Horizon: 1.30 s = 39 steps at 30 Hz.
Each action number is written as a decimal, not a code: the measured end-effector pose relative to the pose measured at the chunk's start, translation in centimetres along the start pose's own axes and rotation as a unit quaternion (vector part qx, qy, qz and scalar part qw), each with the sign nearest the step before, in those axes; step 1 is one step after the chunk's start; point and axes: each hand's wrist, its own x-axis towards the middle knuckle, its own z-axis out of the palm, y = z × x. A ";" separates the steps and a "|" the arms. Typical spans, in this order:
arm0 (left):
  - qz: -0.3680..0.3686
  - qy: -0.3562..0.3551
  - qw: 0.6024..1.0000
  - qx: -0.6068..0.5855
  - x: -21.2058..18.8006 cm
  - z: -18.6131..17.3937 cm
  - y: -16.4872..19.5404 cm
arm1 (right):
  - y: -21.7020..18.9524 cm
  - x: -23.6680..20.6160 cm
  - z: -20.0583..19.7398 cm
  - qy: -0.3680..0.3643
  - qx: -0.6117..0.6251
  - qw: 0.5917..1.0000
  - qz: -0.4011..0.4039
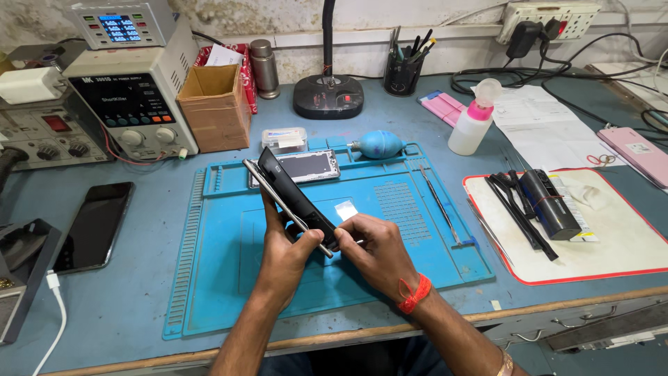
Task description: The person pries open the back cover of a smartphone using a thin blade, separates the cover from the frame, and sets the phone down on a blue repair mat. They then use a screwdriver to work on the exposed internal components of the opened phone.
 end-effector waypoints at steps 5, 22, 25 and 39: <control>0.002 -0.003 1.000 -0.003 0.0 0.0 -0.1 | 0.1 0.0 0.0 0.007 0.002 1.000 -0.015; -0.005 -0.005 1.000 -0.010 -0.1 0.1 0.1 | 0.7 -0.1 0.2 0.013 0.015 1.000 -0.014; -0.002 -0.004 1.000 -0.003 -0.1 0.2 0.1 | 0.7 -0.2 0.3 0.016 0.017 1.000 -0.015; -0.009 -0.003 1.000 -0.013 0.0 0.2 0.0 | 0.6 -0.2 0.3 0.029 0.007 0.999 -0.012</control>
